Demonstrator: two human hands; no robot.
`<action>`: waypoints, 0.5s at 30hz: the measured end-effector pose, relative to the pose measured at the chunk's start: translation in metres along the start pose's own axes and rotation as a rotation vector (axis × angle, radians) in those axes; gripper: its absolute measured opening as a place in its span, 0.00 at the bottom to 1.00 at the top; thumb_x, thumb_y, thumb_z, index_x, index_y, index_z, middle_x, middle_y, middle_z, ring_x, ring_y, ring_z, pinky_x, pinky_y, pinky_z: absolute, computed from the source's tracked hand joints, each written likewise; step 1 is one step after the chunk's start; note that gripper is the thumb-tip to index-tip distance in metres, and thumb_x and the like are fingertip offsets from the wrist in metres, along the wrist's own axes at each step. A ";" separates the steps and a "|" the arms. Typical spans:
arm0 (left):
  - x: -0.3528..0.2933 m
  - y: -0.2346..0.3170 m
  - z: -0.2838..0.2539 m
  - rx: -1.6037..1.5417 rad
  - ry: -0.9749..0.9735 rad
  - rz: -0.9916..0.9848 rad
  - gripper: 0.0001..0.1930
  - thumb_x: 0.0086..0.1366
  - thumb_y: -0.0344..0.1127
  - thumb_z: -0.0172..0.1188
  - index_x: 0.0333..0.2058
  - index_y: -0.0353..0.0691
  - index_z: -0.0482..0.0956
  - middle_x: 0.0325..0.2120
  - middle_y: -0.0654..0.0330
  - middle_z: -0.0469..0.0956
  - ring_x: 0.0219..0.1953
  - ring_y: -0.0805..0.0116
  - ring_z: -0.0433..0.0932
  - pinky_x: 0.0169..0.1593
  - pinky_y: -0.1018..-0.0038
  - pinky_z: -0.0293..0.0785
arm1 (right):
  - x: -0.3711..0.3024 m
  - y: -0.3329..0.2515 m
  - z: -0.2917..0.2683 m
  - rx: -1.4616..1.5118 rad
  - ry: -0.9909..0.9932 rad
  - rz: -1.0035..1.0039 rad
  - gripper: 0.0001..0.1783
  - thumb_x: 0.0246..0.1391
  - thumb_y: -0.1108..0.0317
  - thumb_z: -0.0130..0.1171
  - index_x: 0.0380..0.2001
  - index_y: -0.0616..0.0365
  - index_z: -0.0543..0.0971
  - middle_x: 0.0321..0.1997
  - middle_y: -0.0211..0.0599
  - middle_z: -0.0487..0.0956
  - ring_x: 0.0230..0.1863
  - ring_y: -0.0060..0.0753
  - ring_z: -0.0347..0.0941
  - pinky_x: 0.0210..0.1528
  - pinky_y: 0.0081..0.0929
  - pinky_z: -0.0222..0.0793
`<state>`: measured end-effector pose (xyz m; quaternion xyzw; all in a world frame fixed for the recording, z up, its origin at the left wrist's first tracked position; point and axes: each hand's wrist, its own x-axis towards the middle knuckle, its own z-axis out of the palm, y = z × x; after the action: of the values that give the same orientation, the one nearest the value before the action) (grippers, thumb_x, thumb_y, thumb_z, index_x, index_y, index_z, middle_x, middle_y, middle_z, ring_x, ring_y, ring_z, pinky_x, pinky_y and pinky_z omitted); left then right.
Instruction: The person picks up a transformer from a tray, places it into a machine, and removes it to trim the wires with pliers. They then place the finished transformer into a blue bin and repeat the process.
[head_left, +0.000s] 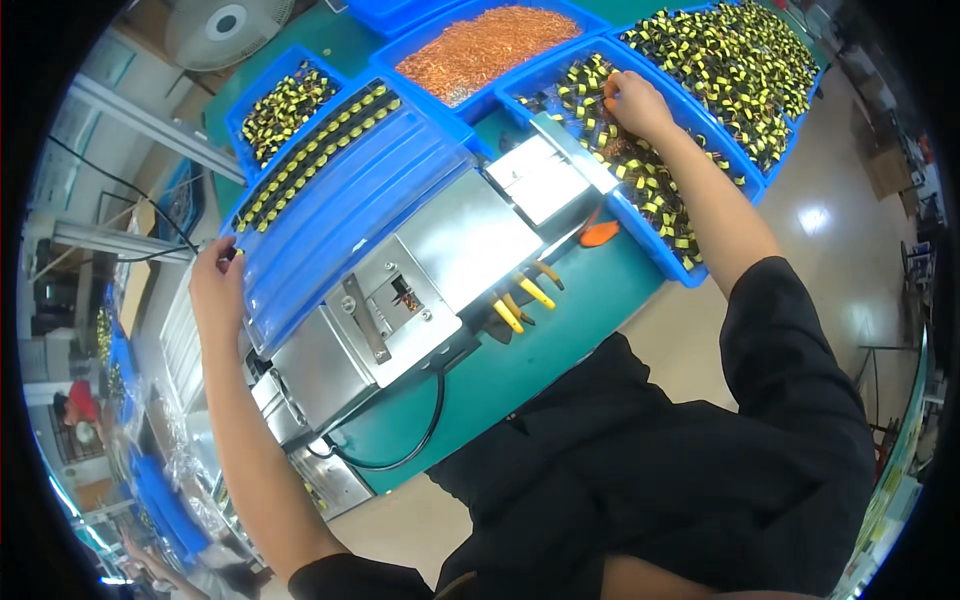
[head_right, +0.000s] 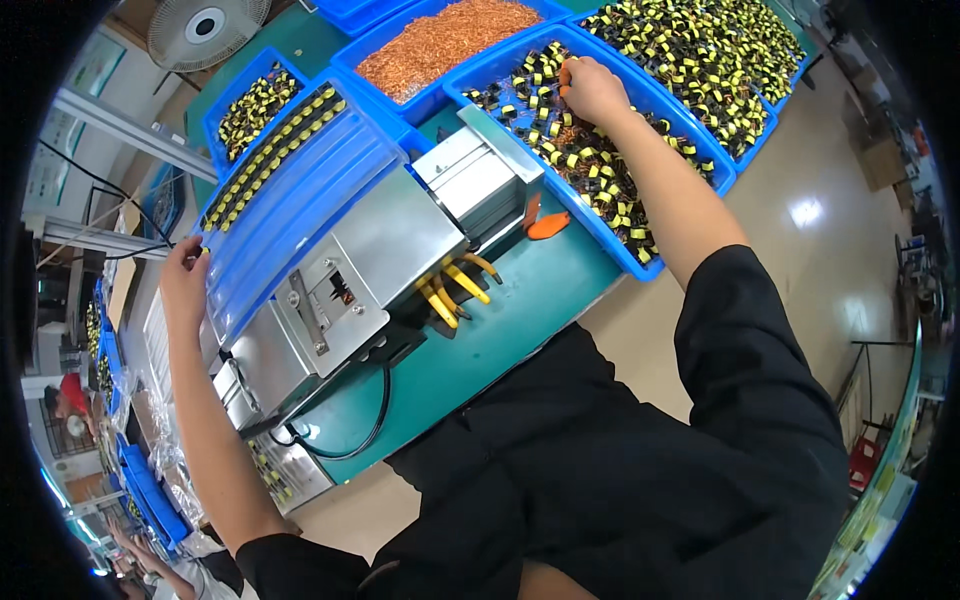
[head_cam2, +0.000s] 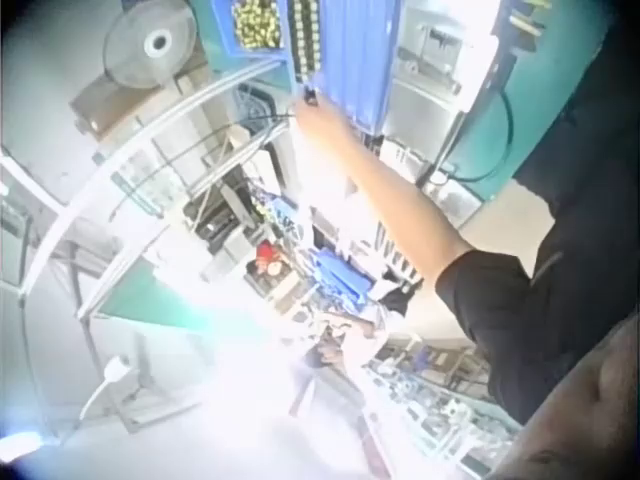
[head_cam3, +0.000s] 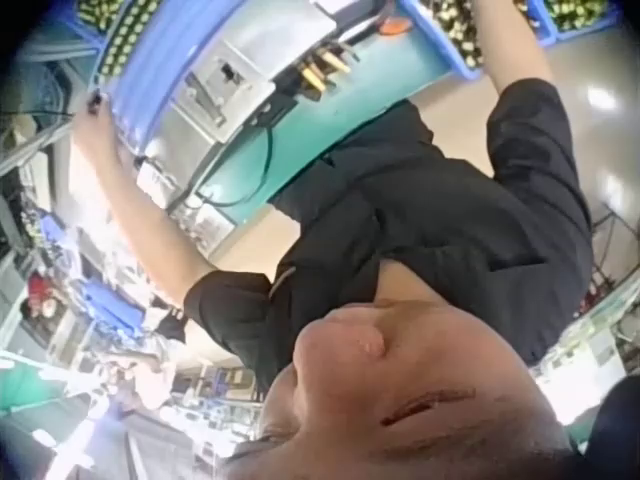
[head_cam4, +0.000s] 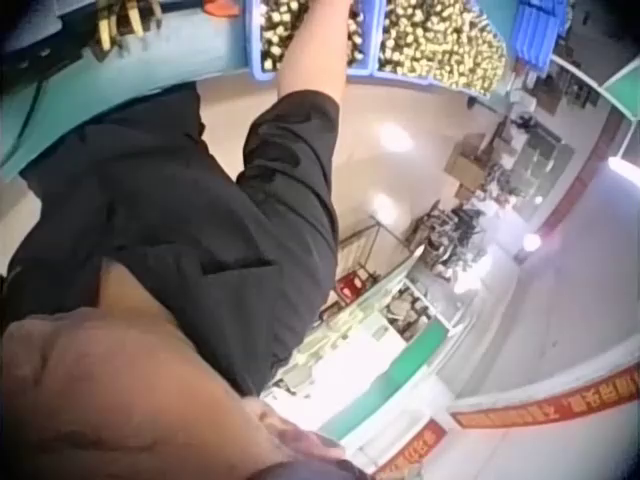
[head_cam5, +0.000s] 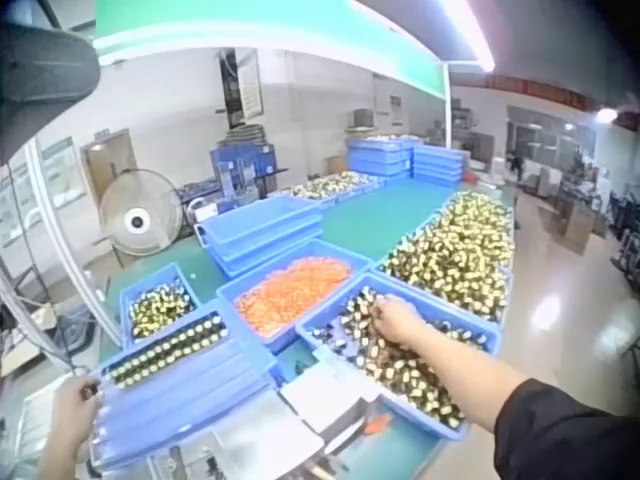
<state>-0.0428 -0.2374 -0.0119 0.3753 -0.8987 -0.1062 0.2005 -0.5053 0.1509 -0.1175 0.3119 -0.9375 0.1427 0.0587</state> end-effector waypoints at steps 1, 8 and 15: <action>0.007 0.000 0.003 -0.029 -0.029 -0.016 0.17 0.59 0.30 0.61 0.49 0.39 0.80 0.36 0.54 0.80 0.35 0.63 0.78 0.44 0.69 0.74 | 0.000 0.001 0.000 0.005 -0.007 0.000 0.12 0.52 0.60 0.65 0.37 0.51 0.77 0.46 0.38 0.78 0.49 0.47 0.75 0.50 0.43 0.71; 0.026 0.004 0.020 -0.146 -0.123 0.058 0.19 0.59 0.29 0.61 0.50 0.39 0.79 0.39 0.55 0.81 0.36 0.67 0.78 0.45 0.70 0.74 | -0.002 -0.004 -0.001 0.000 -0.043 0.000 0.16 0.51 0.58 0.66 0.43 0.47 0.79 0.47 0.37 0.78 0.51 0.46 0.75 0.53 0.46 0.70; 0.031 0.008 0.026 -0.278 -0.184 0.134 0.18 0.61 0.30 0.61 0.51 0.39 0.79 0.42 0.56 0.81 0.37 0.69 0.76 0.46 0.71 0.73 | -0.011 -0.005 -0.003 -0.060 -0.015 0.014 0.21 0.50 0.57 0.68 0.48 0.45 0.79 0.54 0.40 0.74 0.56 0.47 0.73 0.57 0.47 0.67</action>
<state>-0.0792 -0.2534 -0.0241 0.2720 -0.9129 -0.2494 0.1742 -0.4937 0.1539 -0.1153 0.3044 -0.9440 0.1127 0.0597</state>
